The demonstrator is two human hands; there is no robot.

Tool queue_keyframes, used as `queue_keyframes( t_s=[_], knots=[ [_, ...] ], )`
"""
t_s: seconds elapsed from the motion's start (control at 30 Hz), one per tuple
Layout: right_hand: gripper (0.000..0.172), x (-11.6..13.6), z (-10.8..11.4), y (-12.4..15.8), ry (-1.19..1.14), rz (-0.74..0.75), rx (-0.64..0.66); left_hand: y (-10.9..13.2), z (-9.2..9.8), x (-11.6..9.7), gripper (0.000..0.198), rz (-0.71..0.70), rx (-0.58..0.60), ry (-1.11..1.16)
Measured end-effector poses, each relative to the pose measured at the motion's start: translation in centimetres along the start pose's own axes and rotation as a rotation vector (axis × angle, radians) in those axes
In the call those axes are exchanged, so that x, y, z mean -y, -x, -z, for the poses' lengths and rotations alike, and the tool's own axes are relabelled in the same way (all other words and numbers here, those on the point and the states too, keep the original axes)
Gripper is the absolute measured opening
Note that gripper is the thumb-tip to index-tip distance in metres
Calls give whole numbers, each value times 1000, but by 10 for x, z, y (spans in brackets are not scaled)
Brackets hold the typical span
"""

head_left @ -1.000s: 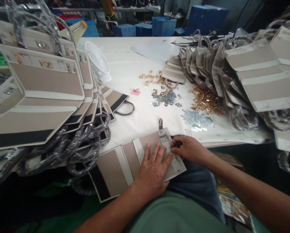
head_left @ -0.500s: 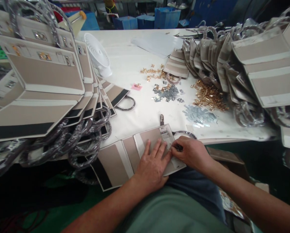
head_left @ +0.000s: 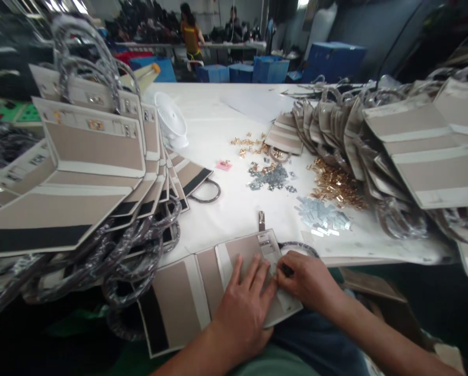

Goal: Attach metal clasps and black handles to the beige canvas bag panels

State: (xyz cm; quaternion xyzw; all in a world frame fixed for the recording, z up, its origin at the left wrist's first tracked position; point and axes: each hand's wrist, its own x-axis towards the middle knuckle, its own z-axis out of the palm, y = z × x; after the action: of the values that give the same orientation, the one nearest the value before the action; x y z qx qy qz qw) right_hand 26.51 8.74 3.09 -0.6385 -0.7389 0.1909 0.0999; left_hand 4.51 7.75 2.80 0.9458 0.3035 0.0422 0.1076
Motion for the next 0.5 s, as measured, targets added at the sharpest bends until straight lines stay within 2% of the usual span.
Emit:
queue_keyframes(
  t_s=[0.13, 0.27, 0.3, 0.37, 0.43, 0.5],
  knots=[
    [13, 6, 2, -3, -85, -42, -16, 2, -6, 6, 80, -7, -4, -23],
    [15, 3, 35, -16, -321, -72, 80, 2, -20, 15, 86, -59, -11, -71],
    [17, -3, 48, -24, -359, -75, 73, 2, -24, 18, 86, -75, -24, -90],
    [24, -20, 73, -48, -314, -104, -30, 2, -31, 21, 86, -95, -58, -128],
    [29, -45, 93, -82, -132, -184, -169, 2, -37, 24, 87, -105, -90, -161],
    [37, -71, 104, -118, 6, -295, -223, 2, -40, 26, 88, -114, -116, -180]
  ],
)
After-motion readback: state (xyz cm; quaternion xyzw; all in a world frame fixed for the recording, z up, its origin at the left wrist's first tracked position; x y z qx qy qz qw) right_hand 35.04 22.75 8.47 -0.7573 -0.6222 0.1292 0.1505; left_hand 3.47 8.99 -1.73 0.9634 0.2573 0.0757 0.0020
